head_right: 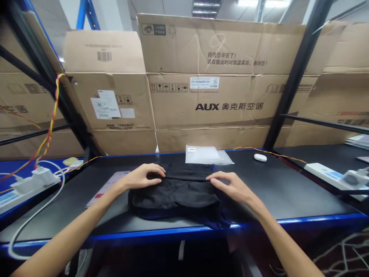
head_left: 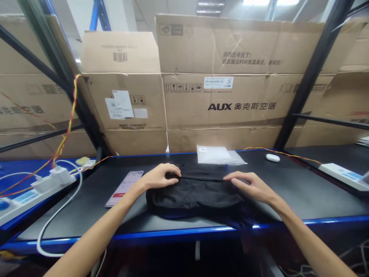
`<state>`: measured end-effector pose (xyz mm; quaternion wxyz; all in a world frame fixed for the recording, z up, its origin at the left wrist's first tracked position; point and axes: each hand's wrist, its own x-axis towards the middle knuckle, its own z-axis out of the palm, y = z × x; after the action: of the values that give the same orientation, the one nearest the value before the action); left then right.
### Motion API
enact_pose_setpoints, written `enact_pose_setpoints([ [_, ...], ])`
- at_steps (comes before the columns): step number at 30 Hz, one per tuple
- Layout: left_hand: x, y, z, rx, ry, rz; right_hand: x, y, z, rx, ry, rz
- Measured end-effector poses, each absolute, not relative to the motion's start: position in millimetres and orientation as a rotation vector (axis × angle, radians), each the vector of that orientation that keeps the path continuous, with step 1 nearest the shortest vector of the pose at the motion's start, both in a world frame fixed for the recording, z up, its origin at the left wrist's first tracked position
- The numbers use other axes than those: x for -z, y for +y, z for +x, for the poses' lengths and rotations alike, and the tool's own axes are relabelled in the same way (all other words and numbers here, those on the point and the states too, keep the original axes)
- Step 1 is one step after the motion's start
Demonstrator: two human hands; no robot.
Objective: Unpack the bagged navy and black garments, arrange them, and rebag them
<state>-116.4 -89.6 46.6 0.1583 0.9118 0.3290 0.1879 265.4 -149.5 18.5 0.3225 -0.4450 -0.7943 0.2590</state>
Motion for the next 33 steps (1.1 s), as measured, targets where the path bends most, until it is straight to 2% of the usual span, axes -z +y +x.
enact_pose_setpoints([
  [4,-59,-105,-132,-0.281,0.933,2.424,-29,-168,274,-0.893,-2.214,-1.04],
  [8,-69,-119,-142,-0.07,0.837,2.342,-30,-176,270,-0.929,-2.288,-1.009],
  [13,-78,-124,-143,-0.119,0.901,2.331,-21,-168,262,-0.919,-2.046,-1.201],
  [17,-76,-113,-136,-0.343,1.15,2.309,-12,-154,260,-0.942,-1.868,-1.288],
  [21,-56,-97,-124,-0.613,1.401,2.421,-3,-144,258,-0.697,-1.903,-1.396],
  [27,-31,-85,-123,-0.475,1.569,2.55,5,-138,261,-0.477,-2.031,-1.502],
  [33,-39,-91,-140,-0.531,1.85,2.563,-17,-142,245,-0.203,-1.993,-1.386],
])
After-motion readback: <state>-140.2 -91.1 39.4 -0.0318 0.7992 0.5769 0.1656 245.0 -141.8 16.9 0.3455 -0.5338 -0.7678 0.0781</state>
